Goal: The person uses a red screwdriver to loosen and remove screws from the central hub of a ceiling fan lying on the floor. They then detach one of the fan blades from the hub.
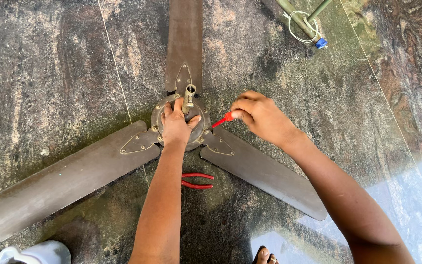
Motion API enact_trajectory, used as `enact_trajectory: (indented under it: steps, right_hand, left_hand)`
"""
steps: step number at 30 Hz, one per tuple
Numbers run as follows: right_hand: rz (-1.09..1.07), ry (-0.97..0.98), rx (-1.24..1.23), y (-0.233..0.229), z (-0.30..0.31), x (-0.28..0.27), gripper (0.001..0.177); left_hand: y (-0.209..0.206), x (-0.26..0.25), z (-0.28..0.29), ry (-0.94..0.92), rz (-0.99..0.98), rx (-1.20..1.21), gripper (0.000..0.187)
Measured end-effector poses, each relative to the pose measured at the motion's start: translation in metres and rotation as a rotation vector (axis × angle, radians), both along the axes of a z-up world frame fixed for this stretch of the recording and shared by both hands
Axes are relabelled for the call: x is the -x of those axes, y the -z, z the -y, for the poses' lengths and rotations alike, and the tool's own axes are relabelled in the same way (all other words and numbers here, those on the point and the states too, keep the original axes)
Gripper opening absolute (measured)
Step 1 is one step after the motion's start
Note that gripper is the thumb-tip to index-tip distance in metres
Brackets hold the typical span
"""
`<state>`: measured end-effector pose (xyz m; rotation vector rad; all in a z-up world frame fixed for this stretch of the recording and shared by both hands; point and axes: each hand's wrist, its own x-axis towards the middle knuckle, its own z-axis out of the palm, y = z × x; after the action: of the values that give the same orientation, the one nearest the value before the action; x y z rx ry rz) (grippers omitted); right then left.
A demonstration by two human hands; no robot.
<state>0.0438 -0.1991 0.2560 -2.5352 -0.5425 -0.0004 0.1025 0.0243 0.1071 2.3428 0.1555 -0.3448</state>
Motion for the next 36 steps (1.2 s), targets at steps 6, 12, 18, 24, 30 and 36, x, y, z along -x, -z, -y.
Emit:
enact_trajectory:
  steps: [6, 12, 18, 24, 30, 36]
  right_hand:
    - [-0.057, 0.143, -0.129, -0.009, -0.005, 0.001, 0.042]
    - [-0.069, 0.094, -0.176, -0.005, -0.008, -0.006, 0.031]
    - [-0.131, 0.15, -0.078, 0.0, -0.013, -0.008, 0.026]
    - [-0.087, 0.242, -0.191, 0.003, 0.006, -0.005, 0.02]
    - [0.012, 0.375, -0.279, 0.042, 0.032, -0.025, 0.017]
    - [-0.282, 0.068, 0.254, 0.144, 0.01, -0.038, 0.022]
  left_hand:
    - [0.001, 0.001, -0.001, 0.002, 0.003, 0.018, 0.077]
    - [-0.001, 0.001, -0.001, 0.003, 0.007, 0.016, 0.076]
    - [-0.003, 0.002, -0.001, 0.002, 0.011, 0.012, 0.076]
    - [-0.002, 0.0, -0.001, 0.001, -0.005, 0.017, 0.077]
    - [-0.002, 0.0, -0.003, 0.014, -0.02, 0.009, 0.08]
    - [0.004, -0.001, -0.003, 0.015, 0.019, 0.009, 0.083]
